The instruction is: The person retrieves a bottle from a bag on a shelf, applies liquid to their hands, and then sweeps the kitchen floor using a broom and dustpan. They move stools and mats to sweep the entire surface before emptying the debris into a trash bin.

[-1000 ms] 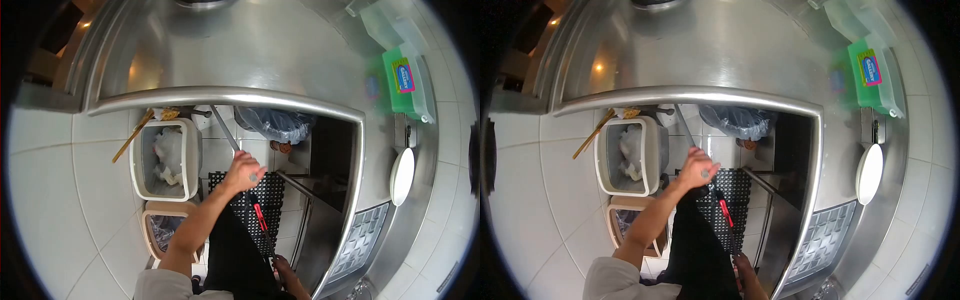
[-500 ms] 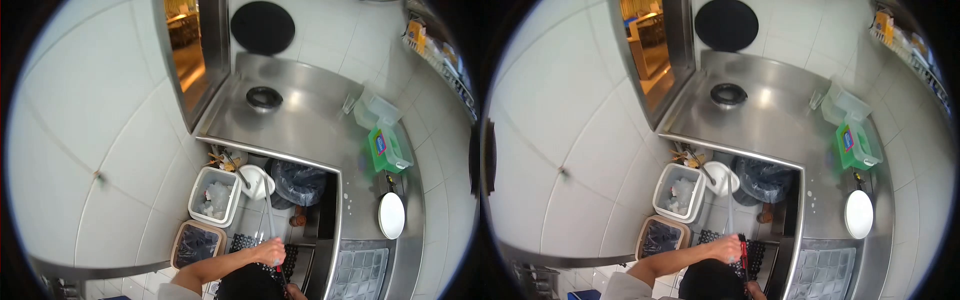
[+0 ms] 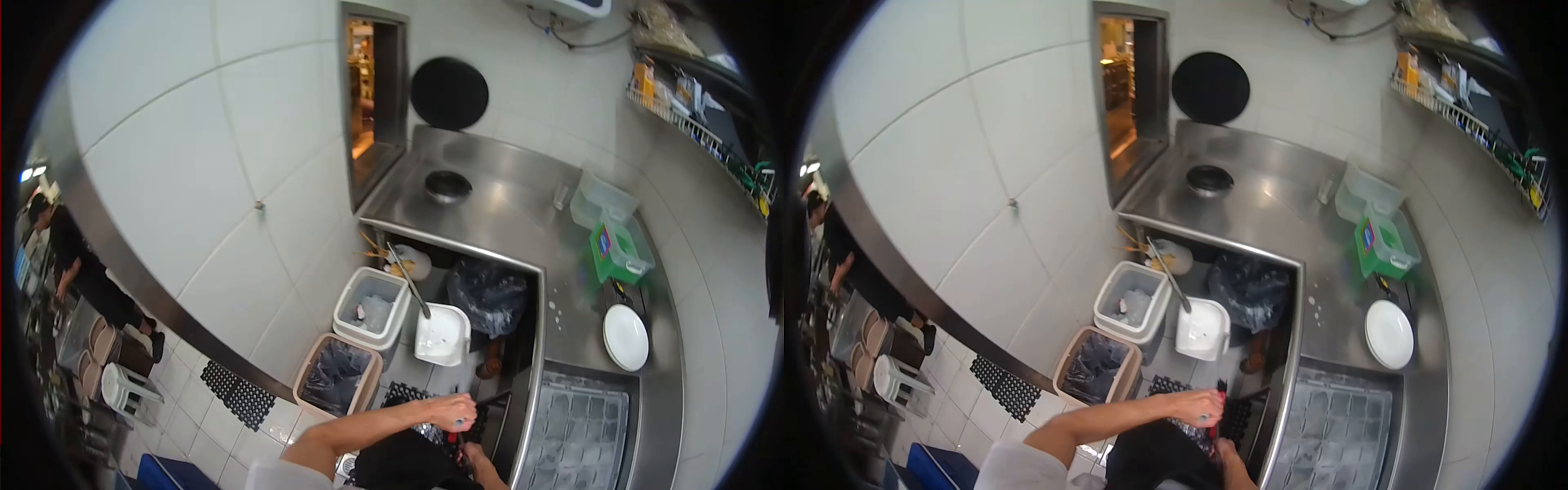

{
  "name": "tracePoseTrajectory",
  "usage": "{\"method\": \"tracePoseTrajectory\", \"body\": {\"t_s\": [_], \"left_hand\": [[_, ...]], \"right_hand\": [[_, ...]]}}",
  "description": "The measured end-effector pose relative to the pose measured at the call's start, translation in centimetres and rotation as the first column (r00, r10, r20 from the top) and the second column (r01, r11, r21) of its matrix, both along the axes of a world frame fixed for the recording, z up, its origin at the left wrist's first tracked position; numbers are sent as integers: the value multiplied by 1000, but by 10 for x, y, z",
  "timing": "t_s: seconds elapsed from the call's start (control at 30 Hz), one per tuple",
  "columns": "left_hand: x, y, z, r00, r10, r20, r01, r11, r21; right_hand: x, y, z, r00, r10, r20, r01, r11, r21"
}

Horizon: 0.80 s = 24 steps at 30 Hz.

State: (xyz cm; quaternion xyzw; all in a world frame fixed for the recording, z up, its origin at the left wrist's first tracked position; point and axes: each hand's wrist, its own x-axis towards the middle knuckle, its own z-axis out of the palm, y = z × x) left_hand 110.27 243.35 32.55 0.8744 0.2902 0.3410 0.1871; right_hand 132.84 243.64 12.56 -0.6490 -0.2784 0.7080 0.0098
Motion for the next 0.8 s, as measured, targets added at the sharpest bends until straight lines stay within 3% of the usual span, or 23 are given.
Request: {"method": "tracePoseTrajectory", "body": {"t_s": [0.03, 0.1, 0.13, 0.17, 0.23, 0.27, 0.3, 0.33, 0.37, 0.4, 0.43, 0.47, 0.5, 0.53, 0.6, 0.67, 0.7, 0.73, 0.77, 0.8], "left_hand": [[7, 9, 1, 997, 72, -40, -69, 995, 74], [16, 44, -11, 980, 185, -74, -183, 982, 39], [17, 55, -12, 972, 223, 72, -223, 975, -9], [19, 66, 1, 942, 255, 220, -250, 967, -48], [26, 60, 20, 767, 468, 439, -295, 865, -406], [26, 54, 20, 579, 590, 563, -437, 807, -397], [19, 43, 13, 391, 745, 540, -568, 657, -496], [9, 40, -14, 270, 816, 511, -711, 527, -466], [-7, 31, -34, 228, 801, 553, -713, 524, -466], [-21, 27, -49, 165, 779, 605, -723, 513, -464], [-37, 14, -37, 128, 776, 618, -727, 497, -473], [-51, 4, -38, 83, 810, 581, -652, 485, -583], [-61, -8, -36, 64, 814, 578, -623, 484, -614], [-69, -20, -36, 54, 798, 600, -663, 478, -576], [-60, -43, -40, -31, 803, 596, -694, 411, -590], [-55, -82, -46, 55, 828, 558, -682, 439, -584], [-47, -99, -53, 25, 838, 546, -707, 401, -583], [-38, -119, -42, 19, 847, 530, -738, 370, -564], [-32, -147, -29, 70, 909, 410, -682, 344, -646], [-24, -170, -27, 74, 903, 424, -739, 335, -584]], "right_hand": [[-5, -1, 5, 1000, 20, -11, -20, 1000, 20], [1, -21, 4, 997, -72, 26, 74, 993, -97], [4, -25, 2, 999, 30, 17, -28, 996, -90], [9, -25, 5, 999, 28, 26, -26, 997, -72], [16, -28, 10, 990, -137, -40, 124, 965, -231], [14, -29, 16, 989, -149, 14, 147, 947, -286], [21, -31, 20, 992, 87, -86, -100, 983, -155], [37, -43, 27, 935, 322, -146, -329, 944, -28], [48, -52, 0, 921, 327, -212, -323, 945, 52], [65, -50, -34, 941, 79, -330, -159, 962, -222], [61, -68, -1, 919, 329, -215, -316, 944, 95], [66, -70, -17, 957, 144, -252, -178, 977, -116], [62, -68, -34, 977, -185, -109, 123, 897, -424], [59, -74, -34, 996, -40, -82, 11, 946, -324], [67, -89, -36, 993, -34, -117, 13, 985, -170], [66, -82, -42, 999, 36, -6, -36, 960, -279], [62, -86, -51, 997, 56, 60, -32, 937, -347], [60, -89, -45, 981, 174, 83, -127, 907, -402], [57, -90, -29, 933, 342, 110, -292, 901, -321], [49, -91, -22, 868, 480, 128, -447, 866, -224]]}}
